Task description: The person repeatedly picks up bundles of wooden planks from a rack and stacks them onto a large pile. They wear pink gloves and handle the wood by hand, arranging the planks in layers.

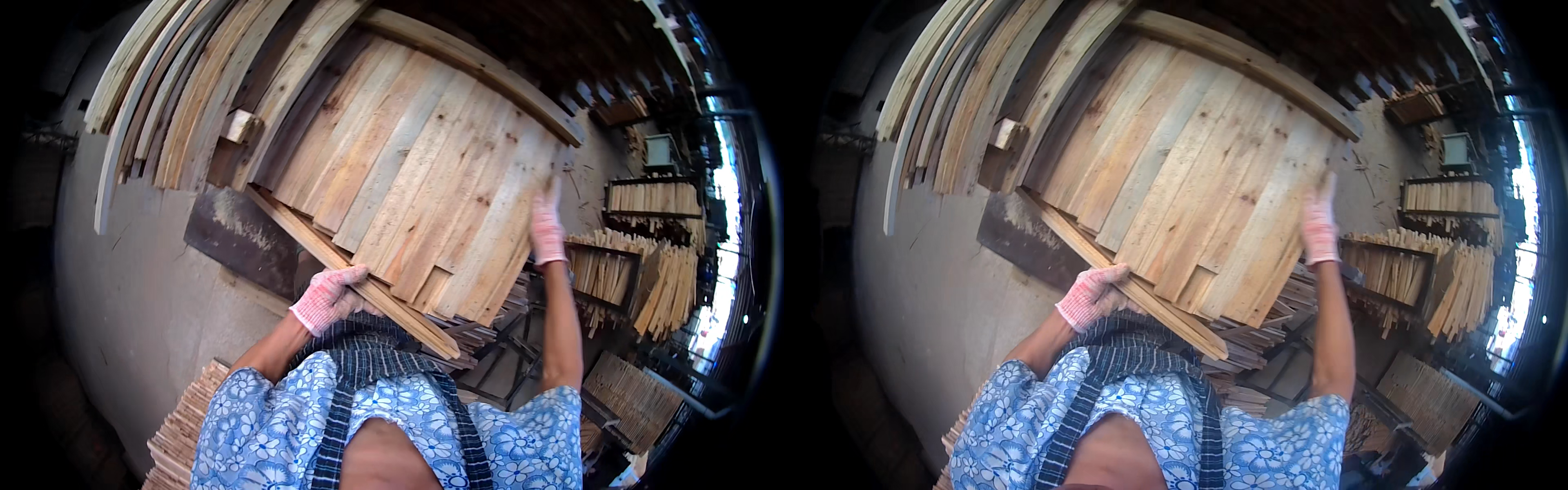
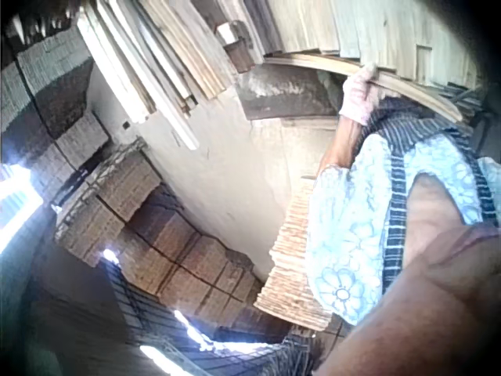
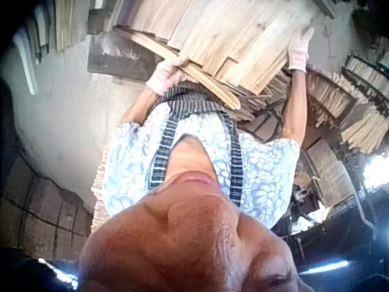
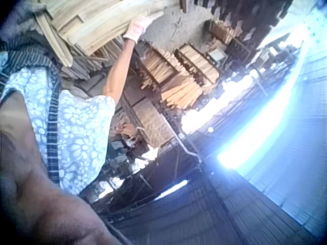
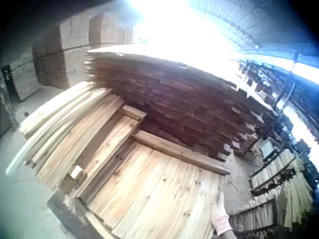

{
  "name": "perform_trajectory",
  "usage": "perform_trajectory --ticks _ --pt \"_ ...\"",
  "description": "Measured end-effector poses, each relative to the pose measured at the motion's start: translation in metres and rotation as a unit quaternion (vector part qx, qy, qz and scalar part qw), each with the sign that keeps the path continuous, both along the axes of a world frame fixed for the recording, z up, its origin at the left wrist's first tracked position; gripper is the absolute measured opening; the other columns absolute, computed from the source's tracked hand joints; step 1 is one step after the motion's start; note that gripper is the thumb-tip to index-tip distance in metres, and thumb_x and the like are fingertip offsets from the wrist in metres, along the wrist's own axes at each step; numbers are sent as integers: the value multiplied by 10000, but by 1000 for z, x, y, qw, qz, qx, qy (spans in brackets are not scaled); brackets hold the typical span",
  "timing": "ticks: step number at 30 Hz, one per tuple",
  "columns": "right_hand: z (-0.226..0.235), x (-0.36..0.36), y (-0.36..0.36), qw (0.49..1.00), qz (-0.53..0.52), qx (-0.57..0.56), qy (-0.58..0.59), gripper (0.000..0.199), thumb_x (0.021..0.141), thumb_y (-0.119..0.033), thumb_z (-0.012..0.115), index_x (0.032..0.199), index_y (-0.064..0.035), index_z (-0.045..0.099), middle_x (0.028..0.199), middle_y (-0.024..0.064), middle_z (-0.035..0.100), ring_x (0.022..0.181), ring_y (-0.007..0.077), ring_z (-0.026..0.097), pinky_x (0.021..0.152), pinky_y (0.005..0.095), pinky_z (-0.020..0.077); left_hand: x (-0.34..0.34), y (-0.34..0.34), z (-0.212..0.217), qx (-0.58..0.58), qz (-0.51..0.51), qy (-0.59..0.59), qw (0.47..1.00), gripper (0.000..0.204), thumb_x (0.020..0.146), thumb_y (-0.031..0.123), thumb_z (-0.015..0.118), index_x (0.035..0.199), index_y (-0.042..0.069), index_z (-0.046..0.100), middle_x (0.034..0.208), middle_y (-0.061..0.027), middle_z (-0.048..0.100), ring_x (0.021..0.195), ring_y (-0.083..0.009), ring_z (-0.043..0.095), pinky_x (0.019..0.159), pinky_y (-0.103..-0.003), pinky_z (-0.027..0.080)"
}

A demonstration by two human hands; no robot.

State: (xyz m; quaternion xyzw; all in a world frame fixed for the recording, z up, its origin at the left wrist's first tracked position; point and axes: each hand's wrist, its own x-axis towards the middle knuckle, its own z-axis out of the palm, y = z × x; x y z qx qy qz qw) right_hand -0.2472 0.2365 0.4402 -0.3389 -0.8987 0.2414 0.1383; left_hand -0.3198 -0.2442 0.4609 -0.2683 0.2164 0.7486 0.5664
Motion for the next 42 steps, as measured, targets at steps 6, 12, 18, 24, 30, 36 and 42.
perform_trajectory --ticks 6,12,18,24,30,36,42 --pt "34 -26 -43 993 -101 -34 -50 608 1065 -356 455 1599 -118 288 1453 321 491 1307 482 500 1090 471 408 16 -2 12 -21 20 72 997 471 965 206 711 1318 -49 531 1341 -267 559 1249 -527 552 957 -735 503" --pt "12 -27 -27 993 -99 -6 -58 594 1059 -418 443 1606 -264 270 1289 348 540 1097 510 589 946 557 473 22 -2 21 -14 36 7 999 359 966 128 698 1226 -60 537 1217 -273 586 1162 -520 596 923 -768 513" --pt "-10 -18 2 980 -19 143 -140 569 1008 -371 541 1535 -190 426 1497 306 424 1178 485 565 951 517 507 11 10 22 -25 1 75 997 352 977 172 690 1203 -63 557 1189 -247 595 1090 -473 640 845 -749 548" --pt "112 36 -161 950 253 166 -74 769 892 -530 670 1532 -176 434 1525 293 367 1355 482 420 1154 609 304 29 -52 10 -21 34 7 999 317 963 201 711 1220 58 592 1259 -251 577 1257 -466 551 966 -728 504" --pt "65 92 -222 894 352 246 -127 972 679 -669 780 1515 -279 476 1453 314 373 1365 568 331 1094 758 217 -3 -43 1 -13 48 57 997 287 957 176 709 1151 -1 593 1244 -238 587 1193 -490 589 905 -717 542" --pt "68 59 -189 877 373 289 -93 837 629 -551 860 1387 -342 574 1409 299 367 1327 544 347 1080 731 237 -31 -27 -9 -16 29 123 992 425 991 194 663 1304 -66 537 1346 -268 577 1215 -472 602 941 -696 534" --pt "95 59 -183 891 384 170 -175 737 789 -545 757 1463 -347 532 1483 295 365 1397 530 299 1149 682 196 -7 -39 -8 -69 34 110 991 438 982 213 679 1288 -47 503 1345 -264 541 1216 -503 580 916 -716 536"
